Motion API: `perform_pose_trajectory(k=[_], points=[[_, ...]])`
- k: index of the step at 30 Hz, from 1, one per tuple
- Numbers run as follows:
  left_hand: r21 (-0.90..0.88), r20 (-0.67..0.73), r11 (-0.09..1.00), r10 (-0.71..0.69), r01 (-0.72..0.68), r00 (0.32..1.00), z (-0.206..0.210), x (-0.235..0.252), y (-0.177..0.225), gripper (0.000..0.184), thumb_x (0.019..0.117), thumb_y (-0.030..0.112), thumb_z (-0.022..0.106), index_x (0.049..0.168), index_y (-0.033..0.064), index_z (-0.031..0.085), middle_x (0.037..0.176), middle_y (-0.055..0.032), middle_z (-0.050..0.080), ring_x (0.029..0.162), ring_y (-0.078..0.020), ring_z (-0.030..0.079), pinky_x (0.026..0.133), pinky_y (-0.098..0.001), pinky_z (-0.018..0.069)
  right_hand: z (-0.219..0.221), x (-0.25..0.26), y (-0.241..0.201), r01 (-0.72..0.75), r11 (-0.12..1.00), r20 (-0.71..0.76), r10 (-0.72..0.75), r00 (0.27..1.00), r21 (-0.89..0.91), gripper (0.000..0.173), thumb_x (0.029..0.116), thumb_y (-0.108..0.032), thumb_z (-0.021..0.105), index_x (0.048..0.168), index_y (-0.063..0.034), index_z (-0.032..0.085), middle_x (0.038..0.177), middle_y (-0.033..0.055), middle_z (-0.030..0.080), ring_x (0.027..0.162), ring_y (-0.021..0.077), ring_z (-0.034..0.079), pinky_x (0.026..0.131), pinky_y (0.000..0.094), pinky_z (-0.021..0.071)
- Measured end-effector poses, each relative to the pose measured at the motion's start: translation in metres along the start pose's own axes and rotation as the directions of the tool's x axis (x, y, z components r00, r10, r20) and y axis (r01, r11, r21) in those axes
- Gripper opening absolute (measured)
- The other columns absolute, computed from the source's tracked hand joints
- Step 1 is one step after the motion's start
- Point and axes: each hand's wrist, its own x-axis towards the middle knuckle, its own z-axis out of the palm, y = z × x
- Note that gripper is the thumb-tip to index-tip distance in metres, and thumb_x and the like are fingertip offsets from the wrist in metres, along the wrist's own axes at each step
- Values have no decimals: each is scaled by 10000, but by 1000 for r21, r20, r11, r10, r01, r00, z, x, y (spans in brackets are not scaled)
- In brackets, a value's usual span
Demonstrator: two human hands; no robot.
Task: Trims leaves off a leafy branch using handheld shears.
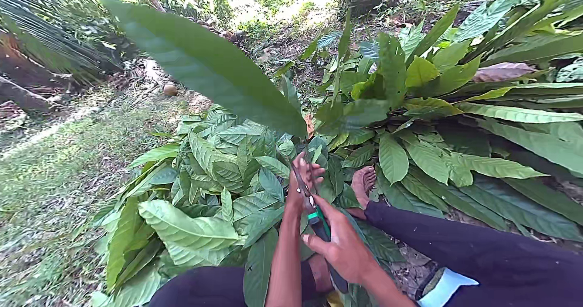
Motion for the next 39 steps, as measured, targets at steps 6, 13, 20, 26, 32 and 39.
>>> perform_pose_trajectory(k=[6, 13, 20, 26, 32, 39], points=[[134, -39, 991, -2, 7, 999, 33, 47, -3, 279, 1095, 77, 388, 1190, -60, 612, 676, 33, 464, 500, -31, 413, 467, -185, 380, -43, 2, 16, -99, 953, -241, 28, 970, -286, 824, 771, -258, 717, 1502, 17, 452, 1254, 193, 656, 1029, 281, 665, 893, 486, 534], [191, -31, 963, 199, -189, 980, 45, 14, 5, 283, 1072, 50, 402, 1157, -50, 653, 731, 19, 520, 534, -31, 442, 487, -188, 394, -85, 21, 35, -255, 856, -306, 121, 944, -449, 788, 815, -243, 728, 1511, -14, 438, 1253, 185, 641, 997, 307, 666, 883, 512, 535], [319, -51, 894, 348, -314, 936, 46, 0, 13, 259, 1060, 62, 444, 1123, -23, 680, 717, 32, 544, 544, -24, 457, 501, -193, 410, -74, 30, 33, -189, 871, -263, 73, 962, -453, 830, 793, -253, 719, 1528, -2, 425, 1247, 200, 632, 1011, 310, 648, 899, 489, 523], [382, -36, 834, 445, -399, 895, 45, -6, 8, 248, 1037, 30, 477, 1138, -71, 681, 822, -37, 629, 612, -34, 531, 561, -198, 473, -74, 32, 35, -132, 858, -250, 4, 968, -496, 810, 773, -263, 728, 1500, -15, 472, 1189, 181, 652, 971, 303, 658, 854, 491, 533], [329, -89, 847, 468, -417, 880, 42, -11, 8, 242, 1033, 21, 472, 1112, -61, 685, 812, -15, 621, 600, -15, 518, 543, -178, 455, -75, 30, 33, -57, 815, -265, -120, 957, -577, 668, 782, -203, 718, 1405, -1, 587, 1060, 159, 719, 878, 304, 692, 794, 513, 550], [295, -245, 822, 557, -487, 793, 28, -14, 4, 217, 998, -8, 514, 1073, -93, 699, 866, -47, 631, 658, -6, 552, 604, -157, 486, -78, 16, 8, -58, 957, 61, 78, 995, -284, 757, 798, -257, 728, 1489, -55, 493, 1163, 97, 677, 980, 170, 652, 883, 368, 532]])
